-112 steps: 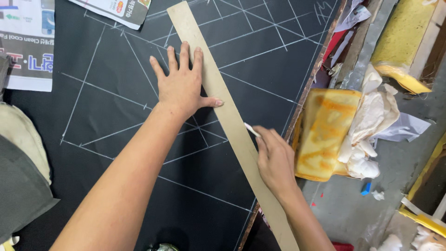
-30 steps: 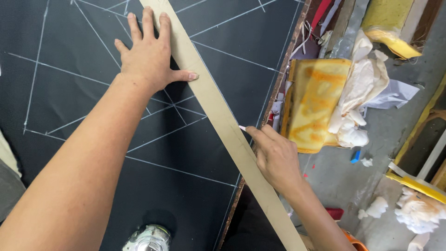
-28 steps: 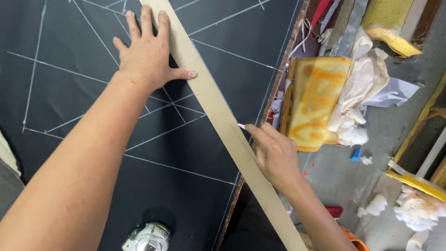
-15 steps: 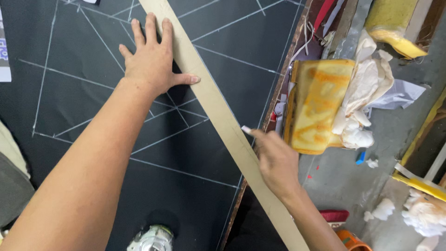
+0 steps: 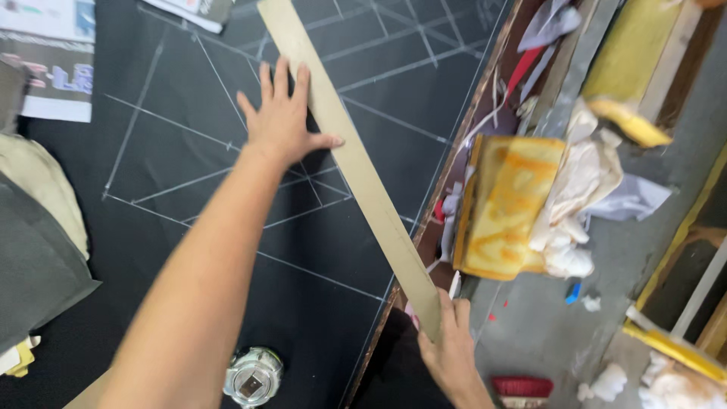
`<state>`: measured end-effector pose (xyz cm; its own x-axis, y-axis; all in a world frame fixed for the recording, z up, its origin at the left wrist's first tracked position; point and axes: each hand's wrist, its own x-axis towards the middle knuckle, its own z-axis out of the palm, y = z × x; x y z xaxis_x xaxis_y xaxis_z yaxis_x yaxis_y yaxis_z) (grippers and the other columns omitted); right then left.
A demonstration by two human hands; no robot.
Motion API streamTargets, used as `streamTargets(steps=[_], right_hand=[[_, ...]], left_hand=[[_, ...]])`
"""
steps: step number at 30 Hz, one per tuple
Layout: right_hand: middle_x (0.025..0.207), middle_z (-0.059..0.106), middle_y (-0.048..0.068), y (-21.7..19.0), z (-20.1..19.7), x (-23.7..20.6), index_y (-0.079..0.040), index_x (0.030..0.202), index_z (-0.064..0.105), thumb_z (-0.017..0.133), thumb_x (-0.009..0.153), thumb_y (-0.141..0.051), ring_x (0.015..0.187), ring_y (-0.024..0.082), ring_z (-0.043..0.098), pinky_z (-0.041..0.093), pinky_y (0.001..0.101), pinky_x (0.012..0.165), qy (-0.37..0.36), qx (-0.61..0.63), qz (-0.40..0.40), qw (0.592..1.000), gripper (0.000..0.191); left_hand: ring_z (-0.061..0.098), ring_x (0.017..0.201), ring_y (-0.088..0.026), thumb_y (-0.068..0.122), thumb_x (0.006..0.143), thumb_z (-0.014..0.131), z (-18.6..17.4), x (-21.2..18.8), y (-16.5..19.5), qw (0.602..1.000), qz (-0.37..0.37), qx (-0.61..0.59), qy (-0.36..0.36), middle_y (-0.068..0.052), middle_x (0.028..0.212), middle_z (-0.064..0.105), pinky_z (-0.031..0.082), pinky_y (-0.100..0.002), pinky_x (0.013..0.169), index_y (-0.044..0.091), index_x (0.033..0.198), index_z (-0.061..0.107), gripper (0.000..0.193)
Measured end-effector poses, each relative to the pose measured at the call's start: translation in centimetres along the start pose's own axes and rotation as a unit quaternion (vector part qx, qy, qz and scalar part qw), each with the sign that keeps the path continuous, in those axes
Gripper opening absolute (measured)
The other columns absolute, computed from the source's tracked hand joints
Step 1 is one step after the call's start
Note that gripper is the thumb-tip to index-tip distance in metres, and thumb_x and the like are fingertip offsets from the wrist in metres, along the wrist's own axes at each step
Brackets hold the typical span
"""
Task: The person uses a long wooden ruler and a white chalk-like marker to draw straight lines on a large black sheet laid on a work table. They repeatedly reposition the ruler and draw intersecting lines, creating a geometric pattern across the surface.
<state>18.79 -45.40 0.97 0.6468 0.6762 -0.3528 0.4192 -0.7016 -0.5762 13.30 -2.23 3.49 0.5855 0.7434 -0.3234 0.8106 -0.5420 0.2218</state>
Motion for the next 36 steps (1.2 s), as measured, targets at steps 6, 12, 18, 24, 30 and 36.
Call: streamTargets(steps=[6, 12, 18, 24, 30, 36], right_hand=[[0.114, 0.059, 0.017, 5.6, -9.0, 2.6, -0.008, 0.134, 0.056, 0.081, 0.065, -0.008, 0.096, 0.038, 0.064, 0.053, 0.0441, 0.079, -0.022, 0.003, -0.161, 0.987, 0.073], [0.099, 0.061, 0.004, 5.4, -16.6, 11.0, -0.025, 0.138, 0.062, 0.074, 0.082, -0.016, 0.088, 0.027, 0.063, 0.049, 0.0436, 0.072, -0.068, -0.264, -0.254, 0.928, 0.057], [0.102, 0.059, 0.000, -0.7, -17.8, 23.6, -0.022, 0.138, 0.059, 0.080, 0.069, -0.029, 0.099, 0.021, 0.058, 0.037, 0.0443, 0.080, -0.065, -0.364, -0.412, 0.833, 0.073], [0.103, 0.058, 0.000, -2.0, -16.9, 31.3, -0.020, 0.140, 0.058, 0.084, 0.065, -0.026, 0.100, 0.023, 0.057, 0.035, 0.0445, 0.085, -0.104, -0.284, -0.500, 0.811, 0.079], [0.107, 0.058, 0.010, -1.8, -15.8, 35.1, -0.013, 0.136, 0.059, 0.084, 0.066, -0.030, 0.099, 0.028, 0.056, 0.034, 0.0432, 0.079, -0.152, -0.185, -0.562, 0.792, 0.076], [0.093, 0.053, 0.008, -0.8, -15.8, 34.8, -0.011, 0.137, 0.061, 0.085, 0.070, -0.034, 0.090, 0.028, 0.053, 0.036, 0.0413, 0.079, -0.219, -0.171, -0.544, 0.792, 0.075]], left_hand=[[0.013, 0.159, -0.041, 0.061, 0.082, 0.078, 2.0, -8.1, -1.7, 0.964, -0.096, -0.191, 0.157, -0.021, 0.171, 0.011, 0.014, -0.079, 0.117, 0.018, 0.165, 0.024, 0.108], [0.007, 0.156, -0.044, 0.059, 0.089, 0.069, 5.6, -19.3, -4.0, 0.942, -0.217, -0.199, 0.160, -0.025, 0.169, 0.012, 0.003, -0.079, 0.113, 0.014, 0.163, 0.027, 0.096], [0.006, 0.156, -0.042, 0.067, 0.087, 0.066, 7.9, -22.8, -2.4, 0.927, -0.320, -0.128, 0.146, -0.024, 0.168, 0.013, 0.001, -0.082, 0.110, 0.011, 0.159, 0.031, 0.097], [0.005, 0.156, -0.042, 0.067, 0.085, 0.066, 9.2, -23.4, 1.3, 0.878, -0.423, -0.152, 0.165, -0.023, 0.168, 0.013, 0.000, -0.082, 0.109, 0.011, 0.160, 0.032, 0.100], [0.000, 0.155, -0.048, 0.068, 0.084, 0.067, 9.9, -22.3, 1.9, 0.836, -0.479, -0.164, 0.212, -0.024, 0.169, 0.011, -0.003, -0.080, 0.112, 0.025, 0.161, 0.036, 0.094], [-0.002, 0.158, -0.048, 0.067, 0.090, 0.065, 10.4, -22.1, 1.6, 0.824, -0.489, -0.171, 0.229, -0.026, 0.171, 0.004, -0.004, -0.079, 0.115, 0.029, 0.162, 0.039, 0.085]])
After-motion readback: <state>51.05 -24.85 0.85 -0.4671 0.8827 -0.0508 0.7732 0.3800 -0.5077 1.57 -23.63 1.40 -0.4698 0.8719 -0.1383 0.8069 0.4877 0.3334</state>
